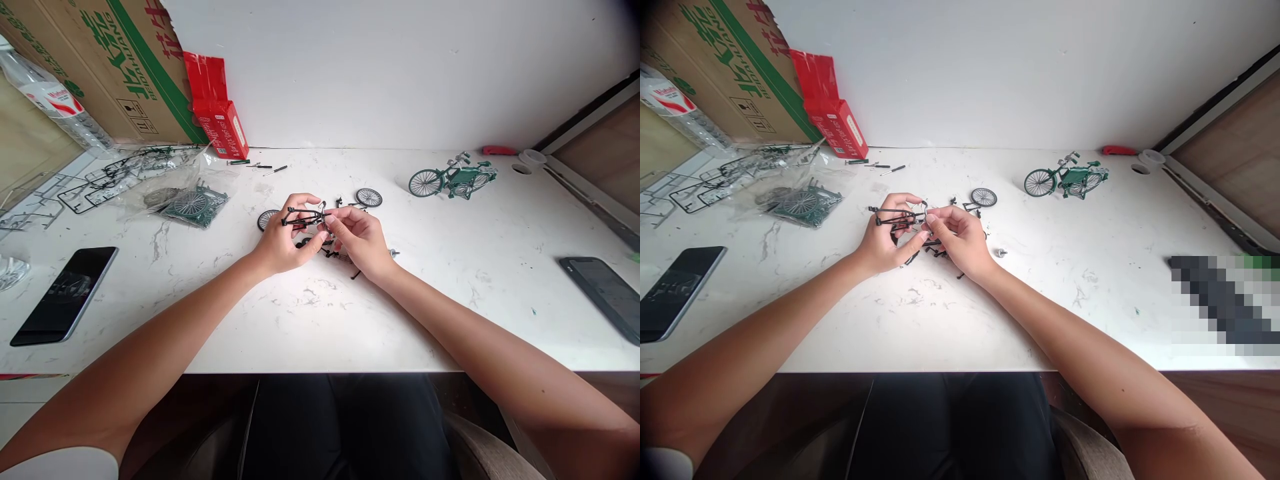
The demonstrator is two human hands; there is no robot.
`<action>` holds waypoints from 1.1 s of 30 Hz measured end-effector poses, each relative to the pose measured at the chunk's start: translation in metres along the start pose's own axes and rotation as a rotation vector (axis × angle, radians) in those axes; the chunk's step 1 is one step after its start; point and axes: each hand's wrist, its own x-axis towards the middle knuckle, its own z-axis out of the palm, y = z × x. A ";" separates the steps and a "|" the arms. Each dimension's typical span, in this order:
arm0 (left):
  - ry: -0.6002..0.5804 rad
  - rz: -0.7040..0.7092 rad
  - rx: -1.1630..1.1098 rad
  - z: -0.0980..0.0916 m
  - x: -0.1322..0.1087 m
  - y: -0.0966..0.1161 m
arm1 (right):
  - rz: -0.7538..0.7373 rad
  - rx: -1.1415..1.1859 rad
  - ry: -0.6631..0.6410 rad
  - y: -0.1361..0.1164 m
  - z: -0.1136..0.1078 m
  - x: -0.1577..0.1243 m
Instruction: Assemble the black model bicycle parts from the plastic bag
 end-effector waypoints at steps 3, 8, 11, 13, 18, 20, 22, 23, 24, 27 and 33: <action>0.002 0.018 -0.021 0.000 0.001 -0.001 | -0.006 0.009 -0.004 0.001 0.000 0.000; -0.002 0.012 -0.041 0.001 -0.001 -0.005 | -0.001 0.007 -0.001 0.001 0.000 0.000; 0.001 0.002 -0.045 0.001 -0.002 -0.006 | -0.005 0.005 0.001 0.002 0.000 0.000; 0.004 0.001 -0.046 0.001 -0.002 -0.005 | -0.004 0.004 -0.002 0.002 0.000 0.000; 0.020 0.009 -0.055 0.001 -0.001 -0.004 | -0.008 0.009 -0.007 0.003 0.000 0.001; 0.025 0.016 -0.060 0.001 0.000 -0.004 | -0.008 0.010 -0.010 0.002 0.000 0.001; 0.027 0.022 -0.065 0.002 0.000 -0.005 | -0.009 0.007 -0.013 0.002 0.000 0.001; 0.025 0.021 -0.068 0.002 0.000 -0.005 | -0.009 0.005 -0.017 0.001 0.000 0.001; 0.024 0.015 -0.071 0.002 0.000 -0.006 | -0.008 0.005 -0.021 0.001 0.000 0.001; 0.022 -0.015 -0.080 0.003 -0.001 -0.008 | -0.002 0.010 -0.029 0.000 0.000 0.001; 0.021 -0.040 -0.084 0.005 -0.001 -0.009 | 0.004 0.003 -0.031 0.000 0.000 0.001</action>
